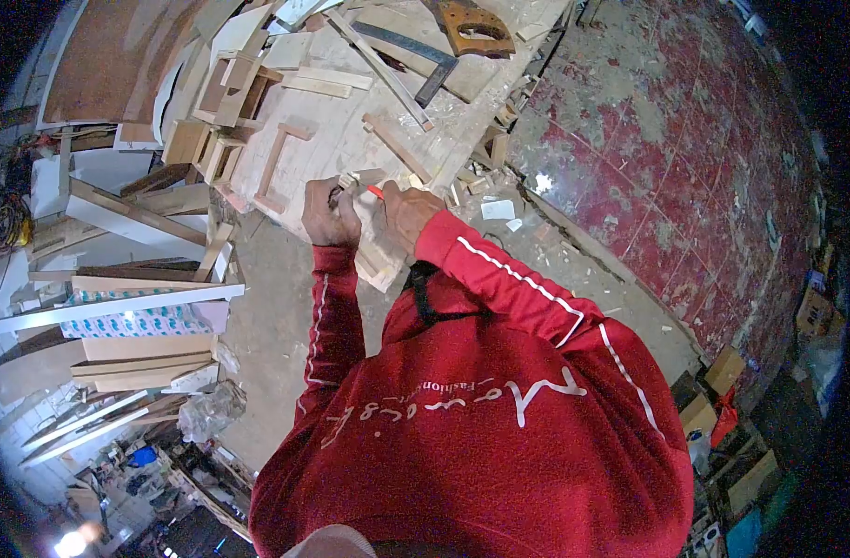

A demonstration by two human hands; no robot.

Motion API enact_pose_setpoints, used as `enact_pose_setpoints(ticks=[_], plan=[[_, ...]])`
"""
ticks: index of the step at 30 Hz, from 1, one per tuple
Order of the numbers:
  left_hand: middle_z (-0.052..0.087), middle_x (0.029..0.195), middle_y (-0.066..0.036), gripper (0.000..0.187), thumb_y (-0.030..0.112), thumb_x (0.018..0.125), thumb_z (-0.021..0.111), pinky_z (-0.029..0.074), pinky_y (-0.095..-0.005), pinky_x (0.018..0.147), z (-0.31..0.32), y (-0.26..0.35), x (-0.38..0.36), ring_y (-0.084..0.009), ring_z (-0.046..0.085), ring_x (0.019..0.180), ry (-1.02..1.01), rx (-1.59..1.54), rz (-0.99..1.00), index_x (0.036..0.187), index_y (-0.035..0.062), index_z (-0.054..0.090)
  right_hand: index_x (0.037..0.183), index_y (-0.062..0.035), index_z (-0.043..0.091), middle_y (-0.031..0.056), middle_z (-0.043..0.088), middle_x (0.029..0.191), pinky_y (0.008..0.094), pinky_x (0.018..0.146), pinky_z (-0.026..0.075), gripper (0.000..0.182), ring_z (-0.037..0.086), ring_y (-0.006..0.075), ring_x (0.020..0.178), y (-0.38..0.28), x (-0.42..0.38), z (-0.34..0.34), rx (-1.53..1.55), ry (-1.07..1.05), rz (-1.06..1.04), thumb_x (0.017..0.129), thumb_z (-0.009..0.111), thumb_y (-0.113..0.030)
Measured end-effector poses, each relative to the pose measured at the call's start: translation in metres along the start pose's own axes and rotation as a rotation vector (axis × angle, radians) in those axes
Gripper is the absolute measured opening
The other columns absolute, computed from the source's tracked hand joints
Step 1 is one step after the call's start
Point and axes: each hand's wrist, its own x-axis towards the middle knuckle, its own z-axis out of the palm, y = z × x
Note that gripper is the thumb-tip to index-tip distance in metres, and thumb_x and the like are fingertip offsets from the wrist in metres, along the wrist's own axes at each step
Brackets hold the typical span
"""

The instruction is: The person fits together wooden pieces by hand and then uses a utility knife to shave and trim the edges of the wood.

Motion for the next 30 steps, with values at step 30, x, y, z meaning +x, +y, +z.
enact_pose_setpoints(ticks=[30], plan=[[0.051,0.076,-0.013,0.013,0.001,0.073,0.06,0.045,-0.0314,0.055,-0.003,-0.009,0.002,-0.0248,0.054,0.065,0.007,-0.031,-0.03,0.084,0.0005,0.054,0.095,0.0044,0.047,0.0256,0.06,0.072,0.044,0.065,0.048,0.027,0.061,0.0384,0.072,-0.012,0.019,0.007,-0.122,-0.02,0.042,0.082,0.045,-0.019]])
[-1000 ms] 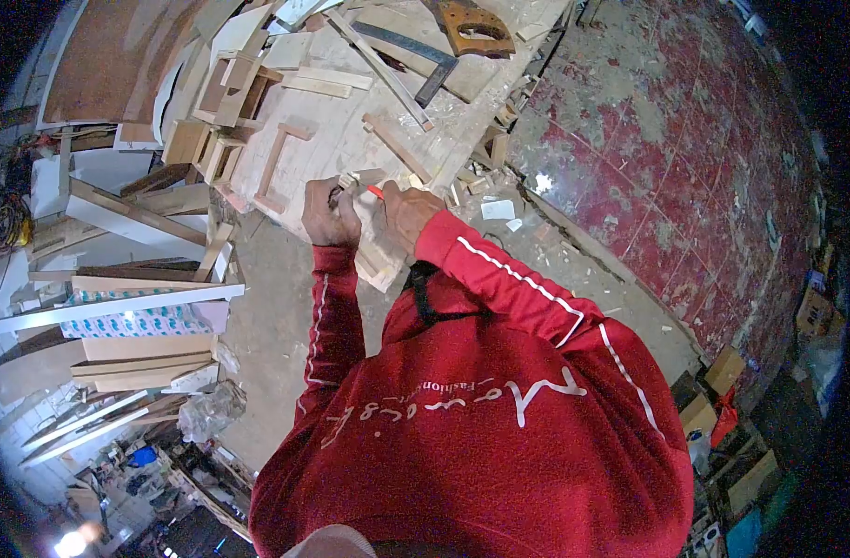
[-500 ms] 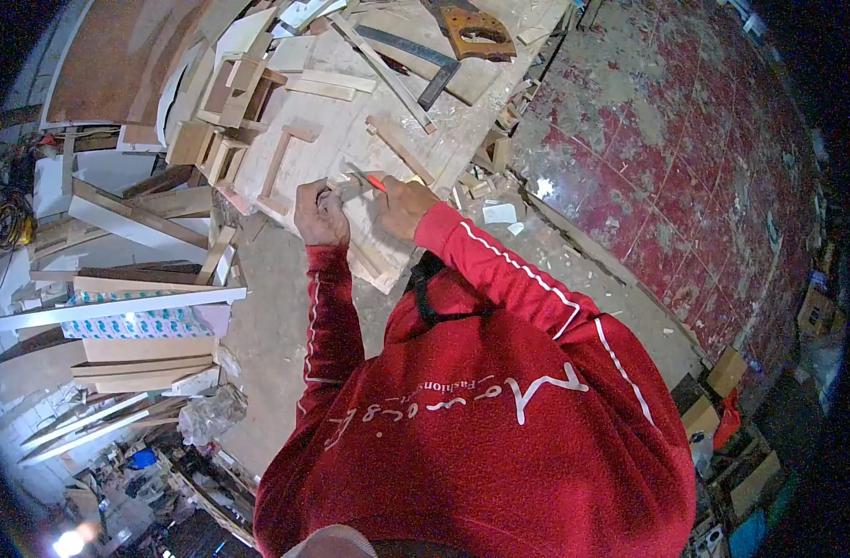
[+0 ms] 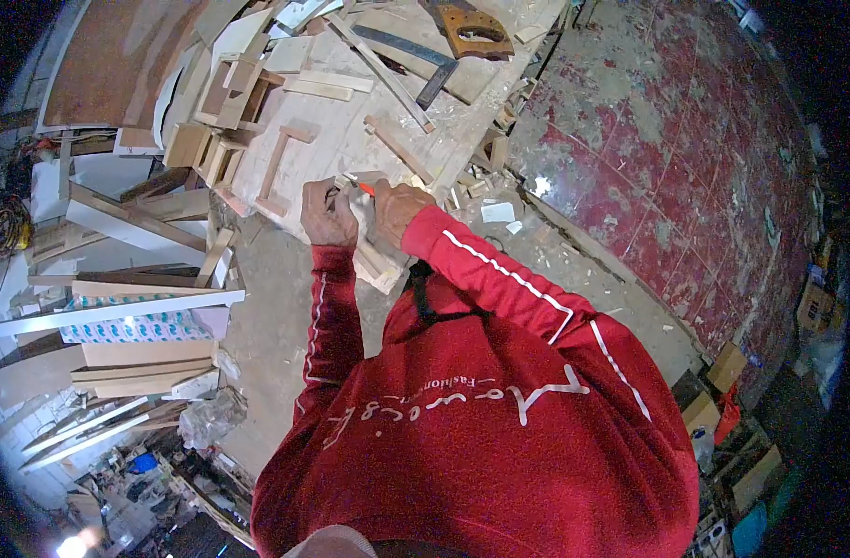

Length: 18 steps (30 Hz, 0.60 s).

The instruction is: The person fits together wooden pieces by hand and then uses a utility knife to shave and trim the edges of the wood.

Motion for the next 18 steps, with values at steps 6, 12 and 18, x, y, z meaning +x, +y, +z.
enact_pose_setpoints(ticks=[6,12,18], plan=[[0.051,0.078,-0.014,0.019,-0.003,0.069,0.059,0.045,-0.0348,0.059,0.0,-0.001,-0.002,-0.0278,0.055,0.067,0.002,-0.042,-0.056,0.087,0.0005,0.054,0.09,0.0044,0.053,0.0244,0.062,0.081,0.0424,0.068,0.049,0.028,0.063,0.0347,0.079,0.003,0.013,0.004,0.102,-0.035,0.055,0.083,0.044,-0.02],[0.053,0.078,-0.011,0.015,0.0,0.071,0.063,0.046,-0.0301,0.059,-0.003,-0.001,-0.002,-0.0223,0.055,0.066,0.035,-0.043,-0.048,0.085,0.0003,0.056,0.083,0.0012,0.056,0.0224,0.06,0.069,0.0461,0.058,0.047,0.032,0.059,0.0396,0.06,0.019,0.004,-0.01,0.76,-0.075,0.193,0.086,0.042,-0.027],[0.051,0.077,-0.012,0.015,0.001,0.072,0.062,0.046,-0.0303,0.059,-0.001,0.004,-0.003,-0.0226,0.055,0.066,0.006,-0.081,-0.08,0.086,-0.0005,0.056,0.086,0.0033,0.05,0.0267,0.055,0.061,0.0489,0.053,0.044,0.03,0.055,0.0431,0.054,0.021,-0.006,0.017,0.205,0.181,-0.063,0.088,0.044,-0.027]])
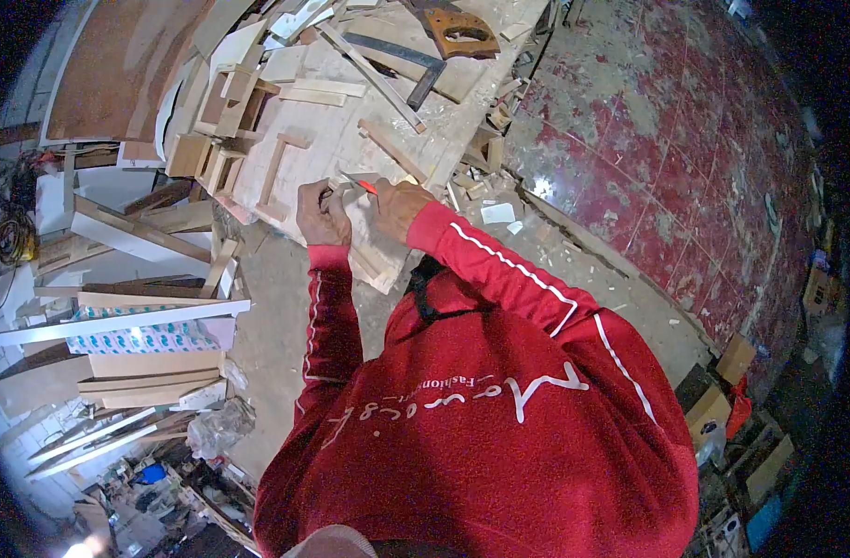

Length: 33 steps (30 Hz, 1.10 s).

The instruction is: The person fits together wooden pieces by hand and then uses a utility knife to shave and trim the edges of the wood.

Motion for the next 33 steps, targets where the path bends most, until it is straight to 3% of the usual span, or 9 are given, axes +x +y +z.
enact_pose_setpoints(ticks=[3,5,18,20,21,23,24,26,33], plan=[[0.05,0.08,-0.015,0.018,-0.001,0.071,0.06,0.047,-0.0354,0.058,-0.003,0.003,0.0,-0.0305,0.056,0.068,-0.038,0.054,0.027,0.089,0.0004,0.054,0.087,0.0031,0.048,0.0257,0.054,0.058,0.0492,0.054,0.045,0.03,0.056,0.0431,0.056,-0.006,-0.002,-0.004,-0.038,-0.02,-0.036,0.088,0.044,-0.026],[0.05,0.08,-0.016,0.019,-0.001,0.071,0.06,0.047,-0.0353,0.058,-0.003,0.004,0.001,-0.031,0.056,0.068,-0.041,0.006,0.008,0.089,0.0002,0.054,0.094,0.0087,0.047,0.0255,0.058,0.066,0.0443,0.061,0.049,0.031,0.061,0.0385,0.066,-0.014,-0.003,-0.014,-0.114,-0.161,0.009,0.078,0.047,-0.018],[0.051,0.074,-0.012,0.015,0.002,0.072,0.063,0.045,-0.0303,0.056,-0.005,0.008,0.008,-0.0233,0.054,0.063,0.0,-0.005,0.03,0.084,0.0,0.055,0.092,0.0061,0.05,0.0229,0.062,0.075,0.0406,0.063,0.048,0.03,0.063,0.0322,0.073,-0.019,0.019,-0.01,-0.303,-0.229,0.061,0.082,0.044,-0.022],[0.053,0.083,-0.013,0.014,-0.002,0.076,0.054,0.048,-0.0303,0.063,-0.01,0.001,0.007,-0.0222,0.059,0.07,-0.068,-0.05,-0.062,0.09,-0.0009,0.055,0.091,0.0044,0.049,0.0212,0.062,0.074,0.042,0.06,0.046,0.032,0.063,0.0308,0.069,-0.014,0.025,-0.021,0.449,-0.507,0.41,0.084,0.044,-0.027],[0.053,0.083,-0.013,0.014,-0.002,0.076,0.054,0.048,-0.0303,0.063,-0.01,-0.004,0.008,-0.0222,0.059,0.07,-0.063,-0.05,-0.062,0.09,-0.0009,0.055,0.091,0.0044,0.049,0.0212,0.062,0.074,0.042,0.06,0.046,0.032,0.063,0.0308,0.069,-0.009,0.024,-0.02,0.445,-0.508,0.406,0.084,0.044,-0.027],[0.058,0.08,-0.008,0.015,0.004,0.079,0.058,0.046,-0.0257,0.059,-0.007,-0.017,0.006,-0.013,0.055,0.07,0.036,-0.205,-0.138,0.092,-0.0018,0.056,0.092,0.0034,0.048,0.0225,0.06,0.072,0.0444,0.059,0.044,0.034,0.061,0.0344,0.066,0.005,0.016,-0.008,0.453,-0.209,0.225,0.085,0.044,-0.03],[0.058,0.08,-0.008,0.015,0.004,0.079,0.058,0.046,-0.0257,0.059,-0.005,-0.028,0.005,-0.013,0.055,0.07,0.038,-0.208,-0.146,0.092,-0.0018,0.056,0.092,0.0034,0.048,0.0225,0.06,0.072,0.0444,0.059,0.044,0.034,0.061,0.0344,0.066,0.01,0.015,-0.002,0.448,-0.215,0.229,0.085,0.044,-0.03],[0.061,0.082,-0.011,0.016,-0.001,0.078,0.055,0.048,-0.0261,0.069,-0.002,-0.048,0.007,-0.0172,0.06,0.073,-0.091,-0.334,-0.434,0.095,-0.0016,0.057,0.092,0.0027,0.047,0.0244,0.058,0.071,0.0464,0.061,0.044,0.032,0.058,0.0395,0.065,0.016,0.015,0.008,0.193,-0.082,0.089,0.086,0.043,-0.028],[0.062,0.071,-0.012,0.012,0.004,0.08,0.056,0.05,-0.025,0.051,0.031,-0.105,0.022,-0.0166,0.062,0.062,-0.188,-0.436,-0.827,0.088,-0.0034,0.062,0.091,-0.001,0.046,0.0257,0.056,0.072,0.0489,0.067,0.042,0.026,0.056,0.0442,0.073,0.022,0.018,0.018,0.12,-0.081,0.095,0.087,0.042,-0.027]])
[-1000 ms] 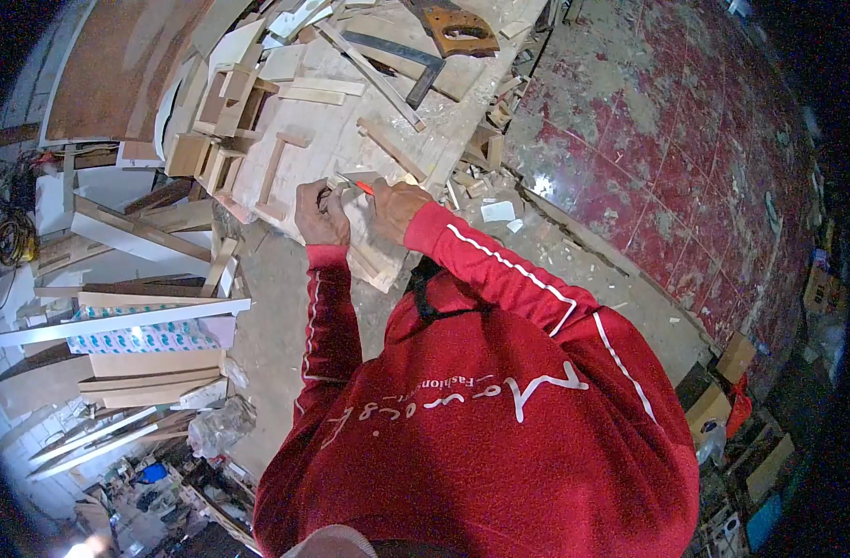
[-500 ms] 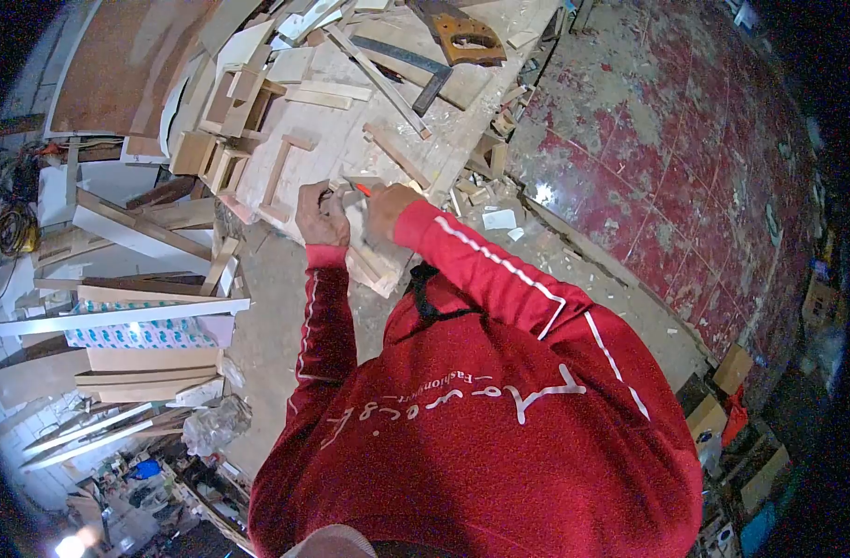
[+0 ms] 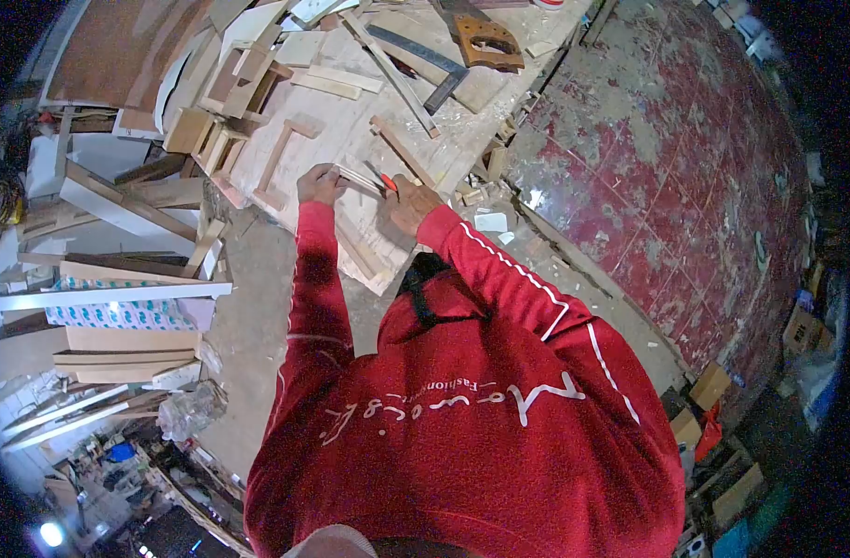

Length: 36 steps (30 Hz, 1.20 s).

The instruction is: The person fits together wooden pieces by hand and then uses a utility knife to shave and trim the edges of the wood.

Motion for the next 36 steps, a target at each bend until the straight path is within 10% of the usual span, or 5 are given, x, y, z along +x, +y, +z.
enact_pose_setpoints(ticks=[12,27,36], plan=[[0.065,0.09,-0.013,0.036,0.033,0.07,0.064,0.046,-0.0356,0.081,0.006,-0.039,0.027,-0.0254,0.061,0.089,0.154,0.606,-0.047,0.096,0.0077,0.064,0.091,-0.0003,0.049,0.0271,0.058,0.069,0.049,0.064,0.045,0.032,0.059,0.0428,0.068,-0.002,0.034,0.016,-0.369,-0.11,0.055,0.085,0.044,-0.031],[0.06,0.091,-0.022,0.043,0.035,0.071,0.062,0.045,-0.0418,0.079,0.048,-0.002,-0.016,-0.0362,0.057,0.091,0.242,0.948,0.052,0.093,-0.0013,0.058,0.087,-0.0009,0.059,0.0239,0.061,0.08,0.043,0.071,0.047,0.032,0.059,0.0384,0.078,0.022,0.03,0.038,-0.167,-0.009,0.18,0.074,0.061,-0.031],[0.062,0.094,-0.019,0.027,0.023,0.079,0.053,0.044,-0.0405,0.081,0.038,-0.01,-0.03,-0.0342,0.057,0.092,-0.02,0.545,0.162,0.096,0.0021,0.059,0.095,-0.0003,0.053,0.0272,0.06,0.08,0.0461,0.074,0.045,0.052,0.058,0.0422,0.079,0.059,0.02,0.035,-0.172,0.117,0.011,0.089,0.03,-0.047]])
